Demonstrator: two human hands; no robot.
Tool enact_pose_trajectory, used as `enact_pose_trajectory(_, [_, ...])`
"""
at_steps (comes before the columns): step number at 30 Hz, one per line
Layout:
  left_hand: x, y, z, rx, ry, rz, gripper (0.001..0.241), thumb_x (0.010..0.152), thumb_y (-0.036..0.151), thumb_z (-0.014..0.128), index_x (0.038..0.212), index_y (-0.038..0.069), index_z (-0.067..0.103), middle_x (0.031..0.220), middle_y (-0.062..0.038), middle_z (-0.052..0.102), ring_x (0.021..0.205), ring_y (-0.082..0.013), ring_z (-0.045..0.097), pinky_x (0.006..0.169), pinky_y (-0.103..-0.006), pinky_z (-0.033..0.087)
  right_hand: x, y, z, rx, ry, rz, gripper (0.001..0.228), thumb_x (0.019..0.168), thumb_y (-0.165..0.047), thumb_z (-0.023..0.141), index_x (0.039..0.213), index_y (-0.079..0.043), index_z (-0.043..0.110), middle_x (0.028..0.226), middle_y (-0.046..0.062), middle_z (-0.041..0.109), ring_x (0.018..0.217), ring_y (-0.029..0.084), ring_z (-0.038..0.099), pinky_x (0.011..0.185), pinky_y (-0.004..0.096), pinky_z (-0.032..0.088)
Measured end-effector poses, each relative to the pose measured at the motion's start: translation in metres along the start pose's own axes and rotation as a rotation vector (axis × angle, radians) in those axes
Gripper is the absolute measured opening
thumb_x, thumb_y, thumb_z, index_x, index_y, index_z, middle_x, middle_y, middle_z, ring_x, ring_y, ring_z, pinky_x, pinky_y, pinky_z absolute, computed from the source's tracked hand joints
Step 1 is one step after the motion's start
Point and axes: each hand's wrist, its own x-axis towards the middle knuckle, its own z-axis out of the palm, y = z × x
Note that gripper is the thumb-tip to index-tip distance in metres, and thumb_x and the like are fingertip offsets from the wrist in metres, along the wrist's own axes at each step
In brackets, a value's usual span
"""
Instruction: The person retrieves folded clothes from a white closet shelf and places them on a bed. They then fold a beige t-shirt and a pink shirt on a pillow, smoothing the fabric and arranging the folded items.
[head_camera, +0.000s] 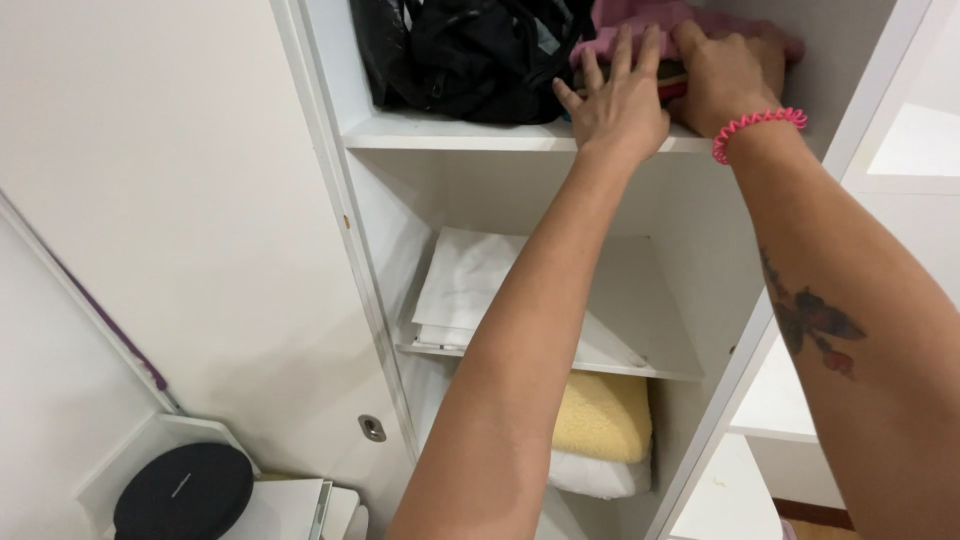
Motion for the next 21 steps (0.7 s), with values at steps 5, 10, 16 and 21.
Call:
enact_pose_trajectory(5, [-0.012,0.001,-0.005,0.030,0.137,0.054,0.098,0.083,0.014,0.073,0.161,0.034,0.019,0.171,-0.002,0.017,0.157,-0.0425,0.014,0.120,-0.0759,0.015,-0.021,0.007,-0.010,0.037,0.160,-0.074,0.057,0.081,-0.027,0.084,0.132,-0.012,0.063,0.084,0.015,0.074,0.078,0.035,0.072,0.087,0.048,0.051])
enact_pose_trajectory(10, [-0.024,0.004,-0.008,0.084,0.220,0.072,0.100,0.081,0.013,0.075,0.160,0.037,0.020,0.170,-0.002,0.022,0.158,-0.0424,0.015,0.120,-0.0782,0.015,-0.050,0.000,-0.055,0.025,0.353,-0.152,0.052,0.073,-0.026,0.091,0.116,-0.010,0.068,0.091,0.010,0.076,0.084,0.030,0.072,0.093,0.046,0.055])
enact_pose_trajectory(16, [-0.058,0.008,-0.032,0.150,0.528,0.122,0.099,0.067,0.007,0.082,0.149,0.034,0.033,0.150,0.004,0.049,0.147,-0.0365,0.041,0.115,-0.0868,0.018,-0.096,-0.012,-0.110,-0.007,0.441,-0.201,0.061,0.063,-0.027,0.095,0.118,-0.009,0.075,0.104,0.012,0.074,0.096,0.030,0.070,0.080,0.043,0.053])
enact_pose_trajectory(21, [-0.085,-0.004,-0.035,0.025,0.512,0.208,0.094,0.071,0.009,0.086,0.150,0.034,0.040,0.115,0.010,0.068,0.112,-0.0154,0.067,0.124,-0.0828,0.011,-0.136,-0.028,-0.136,-0.002,0.571,-0.251,0.072,0.067,-0.023,0.090,0.132,-0.011,0.061,0.115,0.007,0.072,0.116,0.028,0.067,0.103,0.051,0.041])
